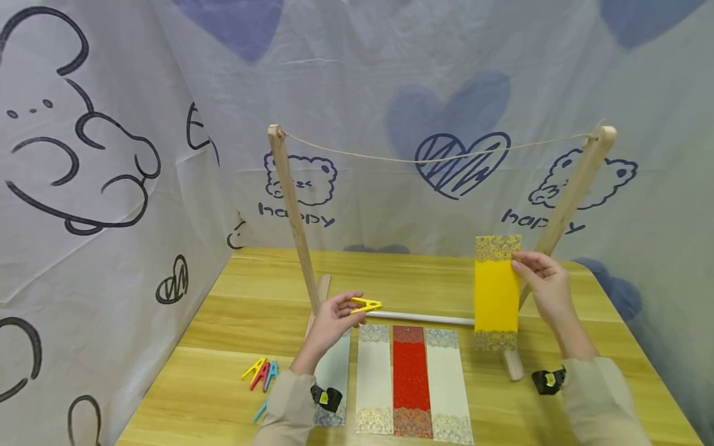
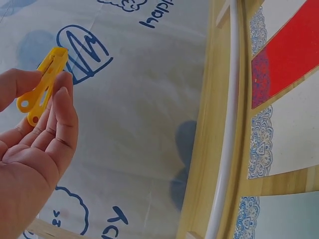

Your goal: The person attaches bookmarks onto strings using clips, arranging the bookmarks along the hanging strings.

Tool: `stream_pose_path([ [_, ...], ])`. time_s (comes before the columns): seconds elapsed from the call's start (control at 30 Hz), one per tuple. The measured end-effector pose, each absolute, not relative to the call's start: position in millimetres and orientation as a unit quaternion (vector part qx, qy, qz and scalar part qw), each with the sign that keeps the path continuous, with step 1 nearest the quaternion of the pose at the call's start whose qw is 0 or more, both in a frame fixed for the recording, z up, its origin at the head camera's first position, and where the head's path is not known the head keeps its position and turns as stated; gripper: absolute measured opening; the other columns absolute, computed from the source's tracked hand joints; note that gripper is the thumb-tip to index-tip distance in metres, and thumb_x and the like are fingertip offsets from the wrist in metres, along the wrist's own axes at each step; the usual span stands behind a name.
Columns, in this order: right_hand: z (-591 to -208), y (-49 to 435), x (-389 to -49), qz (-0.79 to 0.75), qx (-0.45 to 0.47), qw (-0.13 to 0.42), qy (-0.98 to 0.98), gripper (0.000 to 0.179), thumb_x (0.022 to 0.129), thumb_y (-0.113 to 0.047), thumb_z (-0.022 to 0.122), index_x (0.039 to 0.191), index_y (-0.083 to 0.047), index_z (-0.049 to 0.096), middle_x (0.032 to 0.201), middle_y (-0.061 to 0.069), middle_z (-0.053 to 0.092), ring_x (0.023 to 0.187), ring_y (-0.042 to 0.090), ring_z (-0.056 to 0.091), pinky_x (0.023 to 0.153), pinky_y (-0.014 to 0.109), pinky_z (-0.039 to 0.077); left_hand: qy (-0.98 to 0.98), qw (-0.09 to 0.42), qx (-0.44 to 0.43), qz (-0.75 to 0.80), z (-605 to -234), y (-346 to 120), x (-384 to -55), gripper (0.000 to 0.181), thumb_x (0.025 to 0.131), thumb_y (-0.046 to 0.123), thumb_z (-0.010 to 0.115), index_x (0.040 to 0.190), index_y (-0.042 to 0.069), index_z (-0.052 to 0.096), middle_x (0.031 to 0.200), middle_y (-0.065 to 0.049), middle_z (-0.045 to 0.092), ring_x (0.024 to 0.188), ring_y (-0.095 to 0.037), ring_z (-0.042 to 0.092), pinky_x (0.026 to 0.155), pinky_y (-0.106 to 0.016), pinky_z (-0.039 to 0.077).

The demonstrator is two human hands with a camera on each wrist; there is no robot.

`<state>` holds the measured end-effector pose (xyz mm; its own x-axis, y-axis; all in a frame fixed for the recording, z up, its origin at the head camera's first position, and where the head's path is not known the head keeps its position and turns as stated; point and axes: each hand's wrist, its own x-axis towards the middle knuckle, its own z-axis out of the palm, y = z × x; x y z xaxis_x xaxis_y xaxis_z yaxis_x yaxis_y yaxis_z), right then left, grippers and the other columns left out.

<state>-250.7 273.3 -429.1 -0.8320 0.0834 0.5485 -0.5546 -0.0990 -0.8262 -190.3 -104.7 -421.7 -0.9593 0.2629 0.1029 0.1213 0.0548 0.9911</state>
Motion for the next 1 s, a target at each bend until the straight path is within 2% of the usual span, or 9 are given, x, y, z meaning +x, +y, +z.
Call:
stream_pose_path([
  [0.07,-425.0,273.4,-250.0,0.72,0.185,0.224,-0.631,0.017,0.082,-0.003,0.063,0.097,0.007,0.063,0.09,0.001,0.065,0.076,0.009,0.057,0.068,0.015,0.047,0.726,0.055,0.138,0.672,-419.7,-103.7,-191.5,0.038,0.084,-0.007,0.055,0.12,-0.013,0.045,0.099,-0.024,0.057,0.079,-0.031,0.06,0.063,-0.024,0.05],
  [0.1,-402.6,260.6,-233.9,0.704,0.17,0.234,-0.648,0.017,0.083,-0.002,0.062,0.097,0.009,0.062,0.089,0.001,0.065,0.075,0.008,0.057,0.067,0.014,0.047,0.727,0.056,0.141,0.67,-418.9,-103.2,-192.2,0.039,0.084,-0.008,0.055,0.121,-0.013,0.044,0.099,-0.025,0.056,0.08,-0.034,0.06,0.064,-0.026,0.051],
  [0.13,-400.3,259.9,-233.3,0.705,0.167,0.233,-0.648,0.016,0.083,0.0,0.061,0.096,0.009,0.062,0.089,0.0,0.065,0.075,0.008,0.057,0.067,0.014,0.047,0.728,0.055,0.145,0.668,-417.9,-102.7,-192.8,0.039,0.084,-0.008,0.054,0.121,-0.013,0.044,0.1,-0.026,0.056,0.08,-0.036,0.059,0.065,-0.029,0.051],
  [0.27,-394.0,258.1,-230.8,0.707,0.153,0.223,-0.653,0.014,0.083,0.003,0.06,0.096,0.003,0.065,0.09,-0.001,0.065,0.075,0.008,0.057,0.067,0.014,0.047,0.731,0.053,0.152,0.663,-413.6,-100.4,-195.4,0.037,0.085,-0.006,0.054,0.12,-0.013,0.044,0.101,-0.027,0.055,0.082,-0.037,0.059,0.071,-0.04,0.05],
  [0.4,-395.1,259.7,-232.6,0.716,0.143,0.221,-0.646,0.015,0.082,0.005,0.06,0.093,-0.001,0.067,0.089,0.0,0.065,0.075,0.008,0.057,0.067,0.014,0.047,0.746,0.039,0.159,0.645,-407.1,-96.5,-198.2,0.032,0.084,-0.004,0.057,0.114,-0.012,0.049,0.097,-0.023,0.057,0.078,-0.025,0.058,0.068,-0.031,0.051],
  [0.53,-396.7,260.8,-235.4,0.725,0.145,0.225,-0.635,0.015,0.081,0.007,0.059,0.092,0.001,0.066,0.088,0.001,0.065,0.074,0.008,0.058,0.067,0.015,0.048,0.769,0.017,0.174,0.615,-400.0,-93.2,-200.5,0.031,0.081,-0.004,0.061,0.11,-0.012,0.053,0.092,-0.021,0.058,0.075,-0.017,0.053,0.062,-0.019,0.046],
  [0.73,-391.2,259.4,-235.1,0.727,0.15,0.246,-0.624,0.013,0.081,0.011,0.057,0.093,0.01,0.063,0.084,0.002,0.066,0.072,0.009,0.058,0.066,0.015,0.048,0.77,-0.004,0.191,0.608,-389.2,-90.9,-204.0,0.034,0.079,-0.006,0.062,0.111,-0.014,0.052,0.094,-0.025,0.058,0.076,-0.022,0.053,0.062,-0.017,0.044],
  [1.0,-387.3,262.2,-233.5,0.718,0.139,0.249,-0.634,0.014,0.082,0.011,0.056,0.094,0.01,0.063,0.083,0.001,0.066,0.07,0.009,0.059,0.063,0.015,0.048,0.763,-0.003,0.175,0.622,-376.9,-86.0,-207.3,0.035,0.077,-0.004,0.065,0.109,-0.012,0.053,0.096,-0.027,0.058,0.078,-0.018,0.055,0.066,-0.017,0.046],
])
